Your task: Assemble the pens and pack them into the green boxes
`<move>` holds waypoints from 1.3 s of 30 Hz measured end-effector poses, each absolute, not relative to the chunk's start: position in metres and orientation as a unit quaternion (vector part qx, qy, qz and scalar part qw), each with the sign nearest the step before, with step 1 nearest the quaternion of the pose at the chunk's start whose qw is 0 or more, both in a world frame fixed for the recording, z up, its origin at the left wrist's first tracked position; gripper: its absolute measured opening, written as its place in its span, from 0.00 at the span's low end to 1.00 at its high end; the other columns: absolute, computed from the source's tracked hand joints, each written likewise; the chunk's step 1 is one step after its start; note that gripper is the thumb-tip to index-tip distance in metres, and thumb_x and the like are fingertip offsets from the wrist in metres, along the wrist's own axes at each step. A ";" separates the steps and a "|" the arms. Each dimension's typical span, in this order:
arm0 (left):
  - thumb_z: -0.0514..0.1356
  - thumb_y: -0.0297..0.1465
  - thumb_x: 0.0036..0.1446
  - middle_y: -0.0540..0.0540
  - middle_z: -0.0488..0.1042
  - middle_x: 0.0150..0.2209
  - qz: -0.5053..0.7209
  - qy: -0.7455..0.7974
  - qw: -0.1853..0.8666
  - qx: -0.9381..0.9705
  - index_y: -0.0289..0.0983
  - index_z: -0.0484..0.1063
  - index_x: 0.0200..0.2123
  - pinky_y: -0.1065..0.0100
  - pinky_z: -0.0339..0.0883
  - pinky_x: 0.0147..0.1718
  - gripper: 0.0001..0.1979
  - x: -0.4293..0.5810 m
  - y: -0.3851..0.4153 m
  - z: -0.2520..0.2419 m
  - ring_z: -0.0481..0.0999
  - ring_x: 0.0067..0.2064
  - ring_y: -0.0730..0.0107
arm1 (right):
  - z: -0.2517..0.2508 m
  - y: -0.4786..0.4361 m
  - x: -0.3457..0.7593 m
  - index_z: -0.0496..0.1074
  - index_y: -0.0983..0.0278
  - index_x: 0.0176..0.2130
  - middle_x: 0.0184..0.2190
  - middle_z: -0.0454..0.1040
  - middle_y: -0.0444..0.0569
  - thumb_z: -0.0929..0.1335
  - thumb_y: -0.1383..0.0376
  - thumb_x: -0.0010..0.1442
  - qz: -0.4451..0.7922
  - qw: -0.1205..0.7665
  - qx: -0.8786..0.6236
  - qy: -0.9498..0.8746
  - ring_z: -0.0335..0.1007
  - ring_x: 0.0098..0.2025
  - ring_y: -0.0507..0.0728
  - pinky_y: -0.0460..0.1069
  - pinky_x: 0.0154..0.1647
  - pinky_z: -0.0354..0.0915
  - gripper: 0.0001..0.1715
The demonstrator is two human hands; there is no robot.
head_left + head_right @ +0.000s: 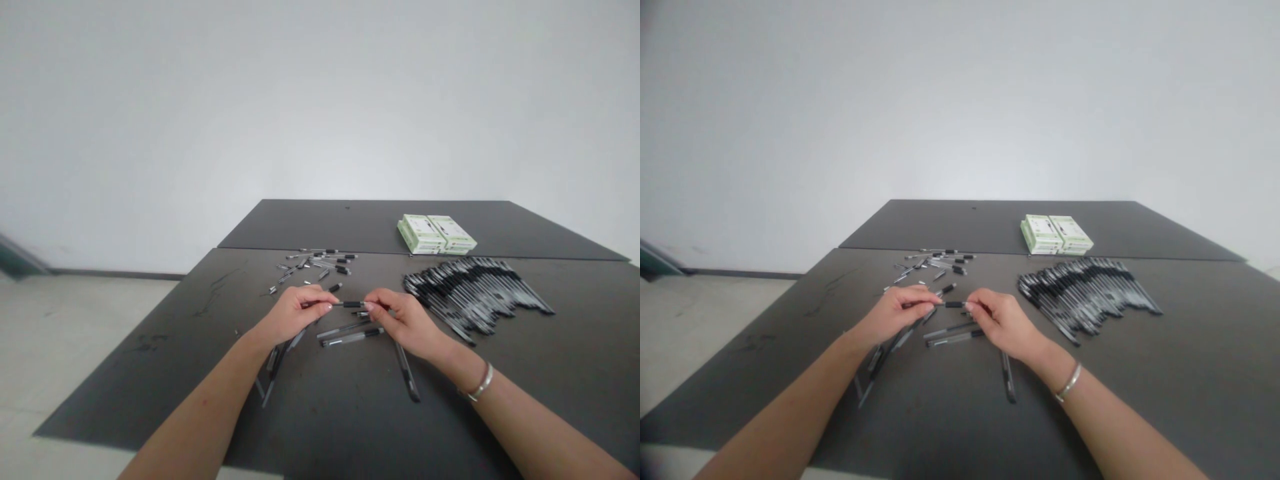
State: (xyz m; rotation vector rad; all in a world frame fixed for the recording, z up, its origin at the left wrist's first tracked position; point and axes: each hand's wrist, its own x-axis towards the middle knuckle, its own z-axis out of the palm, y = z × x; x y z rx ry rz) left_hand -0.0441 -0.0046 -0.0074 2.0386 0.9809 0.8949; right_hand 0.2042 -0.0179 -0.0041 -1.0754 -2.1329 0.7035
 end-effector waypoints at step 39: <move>0.59 0.33 0.59 0.44 0.78 0.37 0.372 0.453 0.361 0.725 0.35 0.79 0.40 0.67 0.65 0.37 0.11 -0.042 -0.008 0.005 0.74 0.37 0.68 | -0.030 0.009 0.207 0.77 0.64 0.34 0.32 0.75 0.51 0.68 0.68 0.57 0.149 0.201 -0.462 -0.851 0.69 0.36 0.57 0.50 0.38 0.64 0.06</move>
